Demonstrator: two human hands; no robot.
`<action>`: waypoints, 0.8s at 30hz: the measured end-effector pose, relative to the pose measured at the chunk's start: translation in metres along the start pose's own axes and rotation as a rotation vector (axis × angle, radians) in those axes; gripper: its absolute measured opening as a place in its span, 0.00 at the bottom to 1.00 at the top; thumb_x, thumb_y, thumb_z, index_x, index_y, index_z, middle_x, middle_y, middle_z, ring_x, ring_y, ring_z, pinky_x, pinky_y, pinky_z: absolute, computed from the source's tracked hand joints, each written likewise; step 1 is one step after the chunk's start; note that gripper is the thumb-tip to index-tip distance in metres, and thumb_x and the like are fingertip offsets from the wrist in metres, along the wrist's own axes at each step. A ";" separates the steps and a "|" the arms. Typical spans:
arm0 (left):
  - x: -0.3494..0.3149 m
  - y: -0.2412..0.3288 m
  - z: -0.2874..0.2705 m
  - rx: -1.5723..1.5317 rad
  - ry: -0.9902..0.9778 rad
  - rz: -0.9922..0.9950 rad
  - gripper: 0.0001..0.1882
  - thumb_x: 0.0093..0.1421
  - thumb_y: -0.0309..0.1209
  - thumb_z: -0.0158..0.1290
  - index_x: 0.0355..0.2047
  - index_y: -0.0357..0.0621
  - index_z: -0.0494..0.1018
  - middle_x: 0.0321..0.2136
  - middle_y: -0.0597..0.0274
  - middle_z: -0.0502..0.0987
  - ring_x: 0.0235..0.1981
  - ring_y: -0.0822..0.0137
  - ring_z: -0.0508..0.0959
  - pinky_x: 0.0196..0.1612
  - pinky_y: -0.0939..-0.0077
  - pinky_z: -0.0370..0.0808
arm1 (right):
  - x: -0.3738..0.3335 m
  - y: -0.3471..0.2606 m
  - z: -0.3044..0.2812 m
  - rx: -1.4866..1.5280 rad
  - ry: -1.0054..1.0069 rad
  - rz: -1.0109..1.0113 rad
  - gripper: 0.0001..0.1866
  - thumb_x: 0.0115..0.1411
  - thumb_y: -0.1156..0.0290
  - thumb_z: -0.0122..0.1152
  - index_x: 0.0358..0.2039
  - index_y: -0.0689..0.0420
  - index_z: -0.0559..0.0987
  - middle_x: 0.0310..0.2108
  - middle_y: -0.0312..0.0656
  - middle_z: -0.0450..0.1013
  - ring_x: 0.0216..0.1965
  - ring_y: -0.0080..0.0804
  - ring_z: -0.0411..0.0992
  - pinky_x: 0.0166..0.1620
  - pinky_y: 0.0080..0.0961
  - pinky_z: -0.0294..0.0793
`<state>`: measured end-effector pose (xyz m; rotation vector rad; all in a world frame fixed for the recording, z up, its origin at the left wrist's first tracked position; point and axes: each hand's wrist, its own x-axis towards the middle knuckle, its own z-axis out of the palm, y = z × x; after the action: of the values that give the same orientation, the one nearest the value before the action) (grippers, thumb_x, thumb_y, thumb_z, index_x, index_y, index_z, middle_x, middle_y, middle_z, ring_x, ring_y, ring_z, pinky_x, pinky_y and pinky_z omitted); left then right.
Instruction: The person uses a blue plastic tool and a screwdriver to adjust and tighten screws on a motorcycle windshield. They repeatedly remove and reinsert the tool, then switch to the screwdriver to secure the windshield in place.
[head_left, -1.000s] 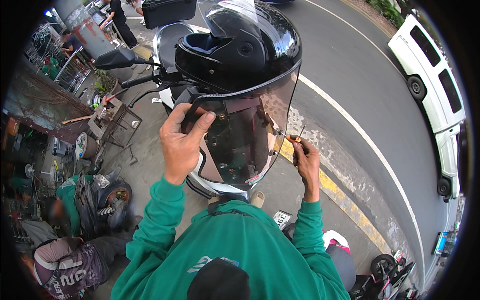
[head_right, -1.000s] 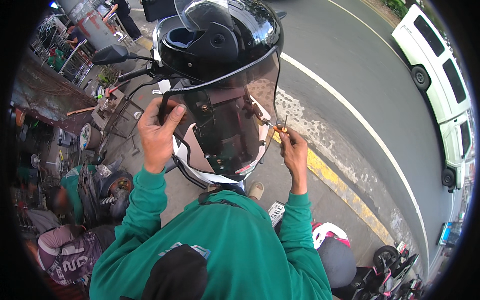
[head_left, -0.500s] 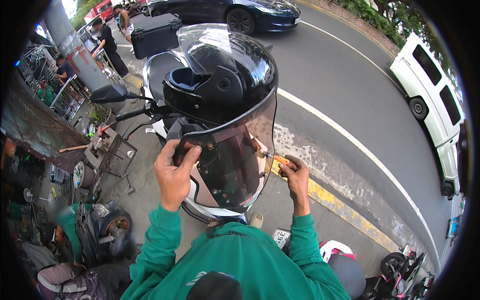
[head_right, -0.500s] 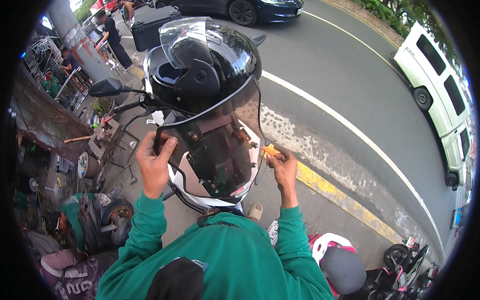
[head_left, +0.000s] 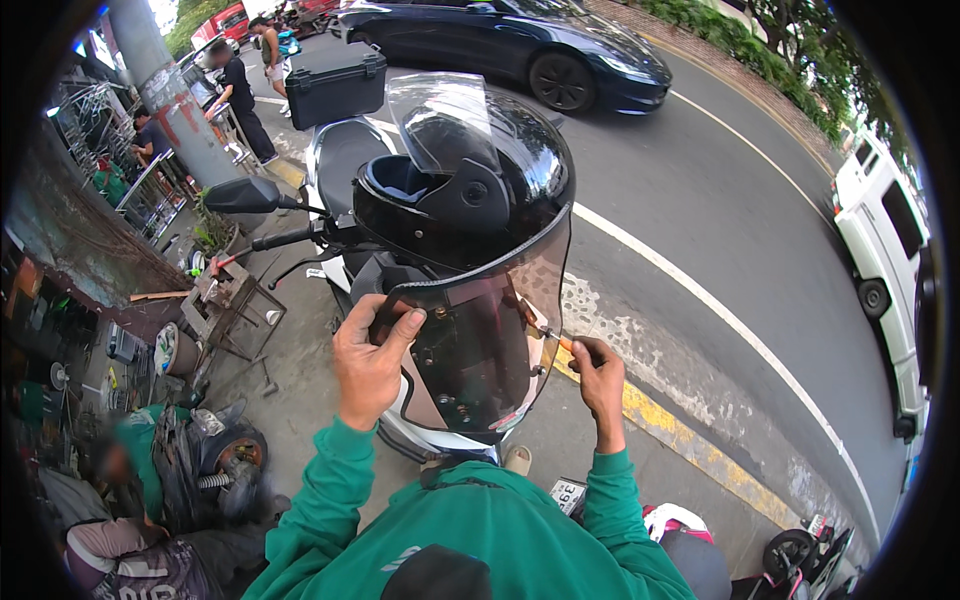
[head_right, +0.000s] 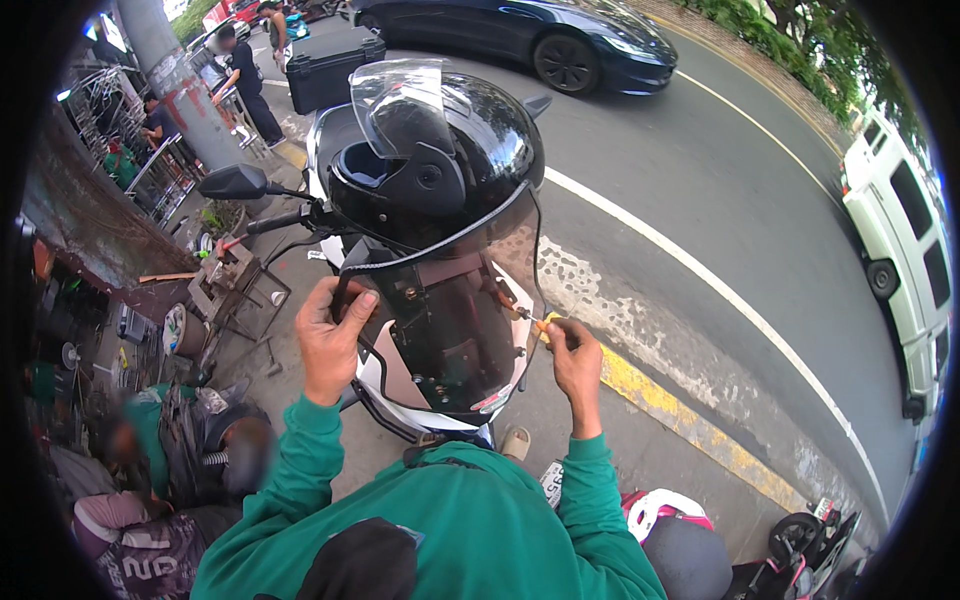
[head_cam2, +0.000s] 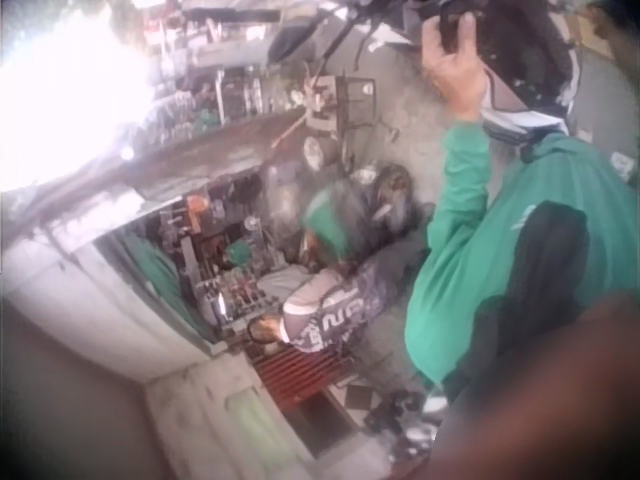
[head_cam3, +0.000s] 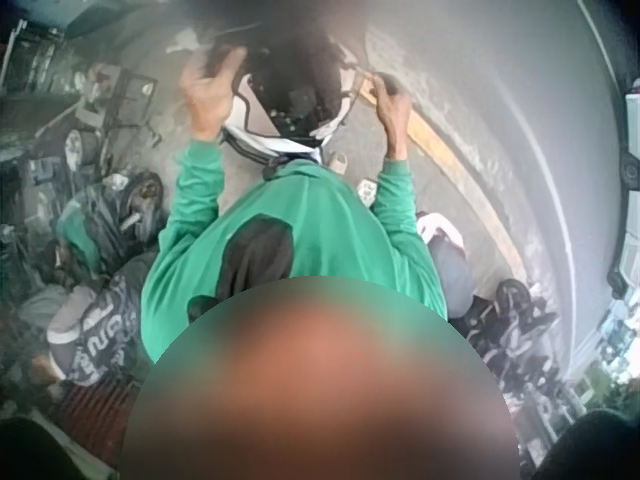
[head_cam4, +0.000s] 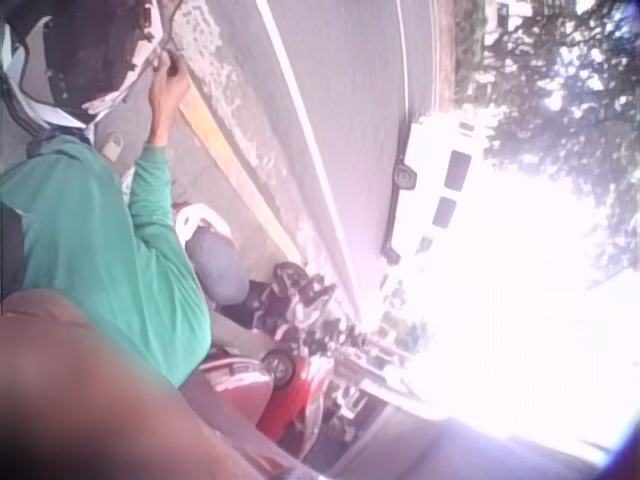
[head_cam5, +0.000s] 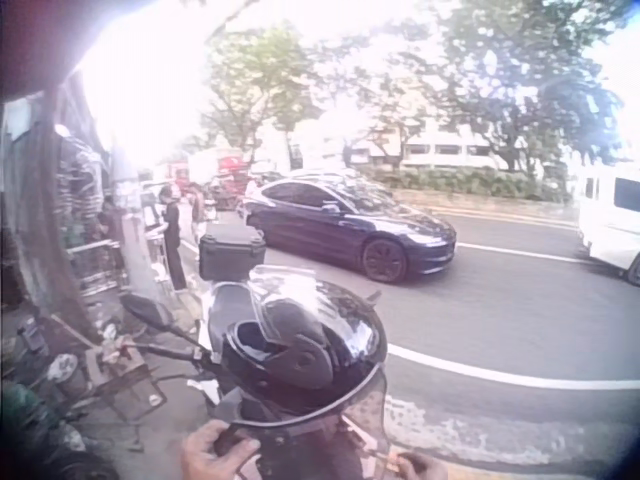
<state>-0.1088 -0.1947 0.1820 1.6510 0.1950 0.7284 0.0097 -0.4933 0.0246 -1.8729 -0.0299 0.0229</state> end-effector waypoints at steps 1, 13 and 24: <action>0.000 0.000 0.000 -0.002 -0.005 0.003 0.08 0.66 0.29 0.68 0.38 0.39 0.79 0.28 0.72 0.80 0.28 0.84 0.74 0.32 0.86 0.71 | 0.001 0.001 0.001 -0.003 0.008 0.029 0.17 0.74 0.64 0.62 0.49 0.66 0.85 0.35 0.44 0.84 0.33 0.27 0.82 0.38 0.25 0.81; 0.002 -0.003 -0.005 0.037 -0.025 0.004 0.09 0.66 0.28 0.68 0.39 0.37 0.79 0.31 0.69 0.82 0.33 0.80 0.78 0.38 0.82 0.75 | 0.010 0.000 -0.009 0.006 0.009 -0.017 0.14 0.64 0.77 0.71 0.50 0.62 0.86 0.34 0.40 0.80 0.34 0.30 0.82 0.36 0.27 0.81; 0.001 0.002 -0.005 0.066 -0.022 0.005 0.10 0.65 0.30 0.68 0.38 0.37 0.80 0.32 0.67 0.83 0.34 0.78 0.79 0.39 0.80 0.76 | -0.010 -0.010 -0.009 0.092 -0.055 0.030 0.15 0.70 0.69 0.66 0.54 0.59 0.87 0.35 0.42 0.83 0.32 0.25 0.80 0.38 0.25 0.80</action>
<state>-0.1113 -0.1906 0.1846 1.7224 0.2005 0.7138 -0.0003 -0.4990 0.0363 -1.7801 -0.0378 0.0954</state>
